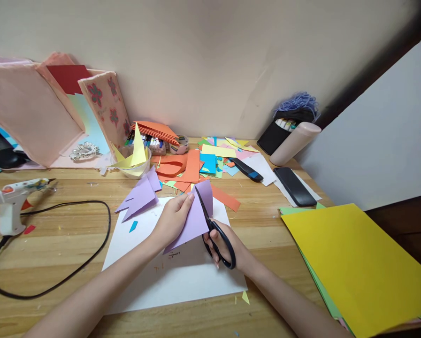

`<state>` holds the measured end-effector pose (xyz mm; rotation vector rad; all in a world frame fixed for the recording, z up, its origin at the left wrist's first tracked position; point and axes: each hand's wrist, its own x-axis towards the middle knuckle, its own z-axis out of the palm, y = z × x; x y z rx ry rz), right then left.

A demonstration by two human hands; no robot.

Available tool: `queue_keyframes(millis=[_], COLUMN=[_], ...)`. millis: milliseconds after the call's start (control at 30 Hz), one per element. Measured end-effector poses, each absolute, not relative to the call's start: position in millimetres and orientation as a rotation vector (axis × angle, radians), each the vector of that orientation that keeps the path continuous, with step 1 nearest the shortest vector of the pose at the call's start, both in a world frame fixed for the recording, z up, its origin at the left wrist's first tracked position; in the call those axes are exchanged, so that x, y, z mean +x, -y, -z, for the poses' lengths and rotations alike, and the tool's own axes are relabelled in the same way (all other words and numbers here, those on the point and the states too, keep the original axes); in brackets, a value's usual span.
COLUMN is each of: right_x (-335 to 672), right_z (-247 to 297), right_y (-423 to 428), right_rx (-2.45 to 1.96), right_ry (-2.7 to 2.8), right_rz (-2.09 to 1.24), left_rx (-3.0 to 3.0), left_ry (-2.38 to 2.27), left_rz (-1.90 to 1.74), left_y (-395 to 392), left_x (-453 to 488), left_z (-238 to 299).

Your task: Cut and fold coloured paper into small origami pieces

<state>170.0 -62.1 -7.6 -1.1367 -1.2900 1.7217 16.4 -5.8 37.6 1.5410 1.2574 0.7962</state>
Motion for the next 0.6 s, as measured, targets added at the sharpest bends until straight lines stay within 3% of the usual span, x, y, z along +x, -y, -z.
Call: queue_keyframes(millis=[600], right_x=[169.7], right_z=[12.2], right_y=[63.7], right_rx=[-1.154], right_ry=[1.367], right_rz=[-1.616], left_rx=[1.451], left_ry=[-1.211], left_rz=[-0.746], left_y=[6.4], left_x=[17.0], left_z=[-38.9])
